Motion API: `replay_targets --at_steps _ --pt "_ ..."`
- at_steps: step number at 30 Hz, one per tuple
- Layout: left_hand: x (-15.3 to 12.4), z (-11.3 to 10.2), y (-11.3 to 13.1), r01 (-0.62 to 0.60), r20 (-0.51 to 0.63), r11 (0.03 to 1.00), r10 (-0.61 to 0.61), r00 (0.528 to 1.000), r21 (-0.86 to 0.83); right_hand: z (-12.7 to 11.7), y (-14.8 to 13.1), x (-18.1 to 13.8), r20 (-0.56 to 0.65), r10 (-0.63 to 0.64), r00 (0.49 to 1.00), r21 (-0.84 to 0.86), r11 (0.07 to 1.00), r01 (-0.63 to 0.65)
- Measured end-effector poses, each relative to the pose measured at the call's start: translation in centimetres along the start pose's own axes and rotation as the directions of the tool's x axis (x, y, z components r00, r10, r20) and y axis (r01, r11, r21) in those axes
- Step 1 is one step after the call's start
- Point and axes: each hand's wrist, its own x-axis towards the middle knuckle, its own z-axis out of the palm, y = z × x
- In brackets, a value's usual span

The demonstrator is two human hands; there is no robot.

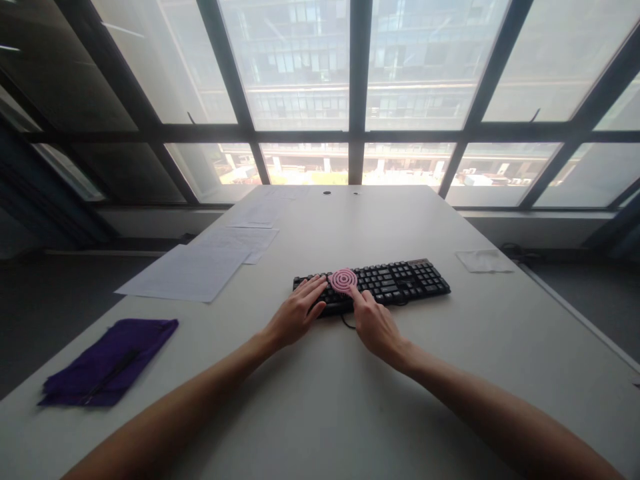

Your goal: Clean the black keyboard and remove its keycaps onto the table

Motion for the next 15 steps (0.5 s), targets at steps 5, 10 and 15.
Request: replay_targets --at_steps 5,10,15 --pt "0.1 0.4 0.6 -0.039 0.029 0.999 0.038 0.999 0.025 0.3 -0.1 -0.5 0.010 -0.037 0.999 0.004 0.999 0.037" --pt "-0.1 0.2 0.6 -0.085 0.061 0.995 0.082 0.995 0.055 0.4 -0.8 -0.6 0.070 -0.064 0.995 -0.013 0.998 0.065" --pt "0.0 0.4 0.8 -0.100 0.063 0.993 0.096 0.993 0.058 0.3 -0.6 -0.5 0.072 -0.061 0.996 -0.022 0.998 0.063"
